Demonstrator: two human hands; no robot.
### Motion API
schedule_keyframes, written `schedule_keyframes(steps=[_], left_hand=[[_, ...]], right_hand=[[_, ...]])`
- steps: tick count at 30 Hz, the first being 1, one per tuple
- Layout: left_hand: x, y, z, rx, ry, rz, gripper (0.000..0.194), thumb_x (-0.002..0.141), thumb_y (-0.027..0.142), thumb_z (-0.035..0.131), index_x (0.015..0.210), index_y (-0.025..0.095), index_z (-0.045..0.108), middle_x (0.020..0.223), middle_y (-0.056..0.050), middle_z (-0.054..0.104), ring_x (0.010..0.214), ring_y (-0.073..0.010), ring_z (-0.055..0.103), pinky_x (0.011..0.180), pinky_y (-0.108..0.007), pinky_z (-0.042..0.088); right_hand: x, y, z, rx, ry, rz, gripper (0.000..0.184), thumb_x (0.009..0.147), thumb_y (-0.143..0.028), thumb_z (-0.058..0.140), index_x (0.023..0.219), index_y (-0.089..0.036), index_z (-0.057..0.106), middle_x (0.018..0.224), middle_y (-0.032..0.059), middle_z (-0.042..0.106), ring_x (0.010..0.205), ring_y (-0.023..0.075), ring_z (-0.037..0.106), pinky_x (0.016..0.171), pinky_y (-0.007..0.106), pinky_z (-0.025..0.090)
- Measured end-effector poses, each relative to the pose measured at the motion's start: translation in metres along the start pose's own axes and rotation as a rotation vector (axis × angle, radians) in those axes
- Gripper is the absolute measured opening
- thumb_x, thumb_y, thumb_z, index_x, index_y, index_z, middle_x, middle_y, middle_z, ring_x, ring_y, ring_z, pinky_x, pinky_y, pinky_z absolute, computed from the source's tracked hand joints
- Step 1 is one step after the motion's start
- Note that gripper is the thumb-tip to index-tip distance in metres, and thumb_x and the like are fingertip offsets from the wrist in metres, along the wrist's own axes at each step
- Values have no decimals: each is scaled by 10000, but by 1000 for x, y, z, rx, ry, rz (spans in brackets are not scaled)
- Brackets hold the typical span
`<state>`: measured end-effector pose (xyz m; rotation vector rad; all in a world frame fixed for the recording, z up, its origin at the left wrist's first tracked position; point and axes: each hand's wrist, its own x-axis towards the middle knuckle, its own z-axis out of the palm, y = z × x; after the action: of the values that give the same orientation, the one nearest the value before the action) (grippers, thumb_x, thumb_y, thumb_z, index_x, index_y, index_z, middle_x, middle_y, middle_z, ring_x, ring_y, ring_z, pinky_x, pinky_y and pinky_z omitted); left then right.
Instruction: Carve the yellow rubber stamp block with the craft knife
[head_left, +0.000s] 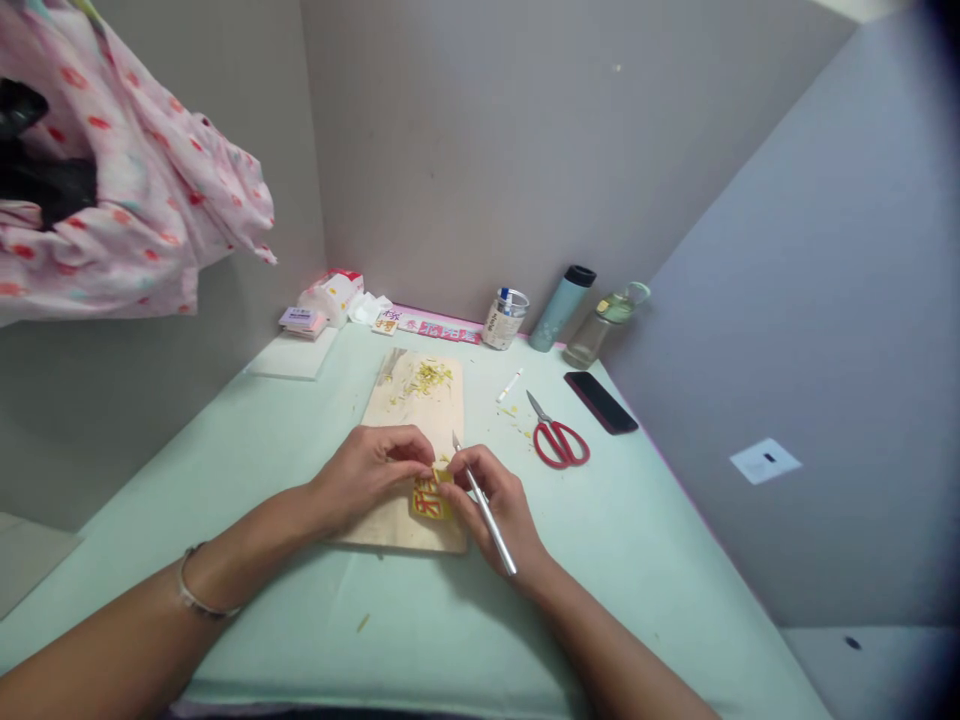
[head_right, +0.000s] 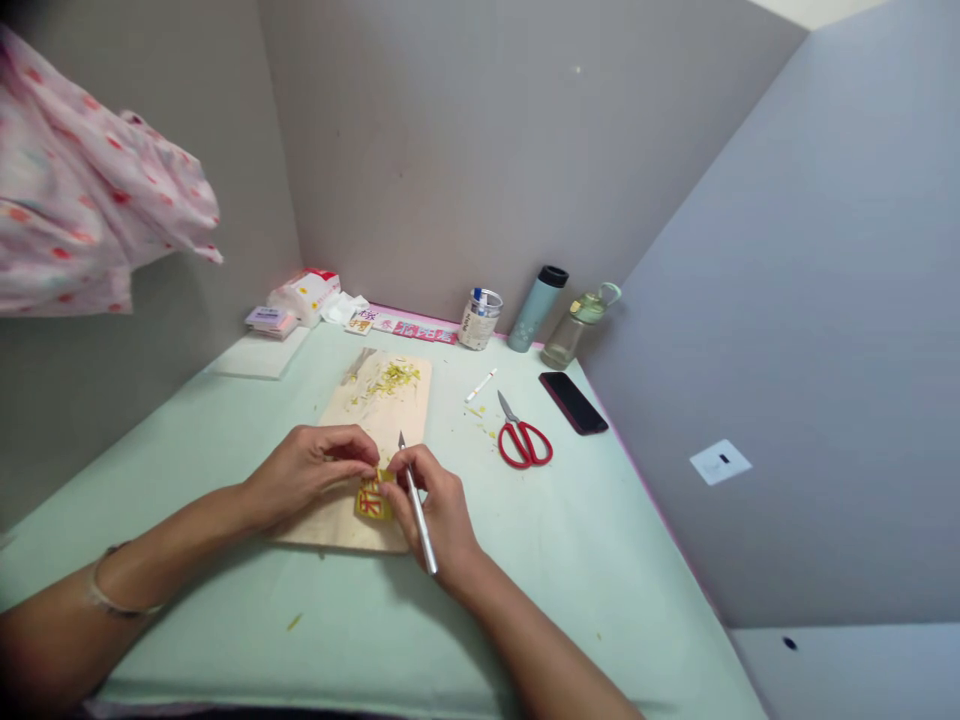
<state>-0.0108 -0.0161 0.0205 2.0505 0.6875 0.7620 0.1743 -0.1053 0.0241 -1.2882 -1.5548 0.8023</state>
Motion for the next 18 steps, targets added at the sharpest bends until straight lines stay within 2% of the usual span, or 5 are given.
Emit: schedule_keyframes(steps=[6, 10, 13, 18], left_hand=[[-4, 2, 6, 183, 53, 158, 177, 962, 230, 526, 932, 185, 695, 901, -44, 713, 815, -171, 647, 756, -282, 490], [-6, 3, 11, 254, 86, 215, 218, 975, 246, 491, 903, 179, 687, 859, -70, 695, 830, -199, 627, 777, -317, 479], [-6, 3, 13, 237, 118, 196, 187, 961, 228, 495, 930, 182, 674, 868, -63, 693, 829, -193, 621, 787, -320, 480], [-4, 3, 9, 91, 136, 68, 153, 930, 228, 531, 1040, 199, 632, 898, -28, 690, 792, -154, 648, 734, -266, 523]], right_hand=[[3, 4, 1, 20, 45, 43, 119, 845, -228, 643, 884, -212, 532, 716, -54, 491, 642, 130, 455, 622, 247, 374], [4, 3, 3, 64, 58, 72, 156, 828, -248, 663, 883, -216, 521, 687, -63, 484, 623, 129, 456, 608, 248, 378], [5, 2, 3, 124, 52, 101, 194, 824, -298, 685, 877, -219, 516, 682, -59, 495, 619, 131, 470, 595, 248, 393], [8, 0, 0, 247, 21, 136, 285, 802, -398, 731, 879, -223, 520, 705, -48, 530, 632, 136, 511, 597, 250, 433]])
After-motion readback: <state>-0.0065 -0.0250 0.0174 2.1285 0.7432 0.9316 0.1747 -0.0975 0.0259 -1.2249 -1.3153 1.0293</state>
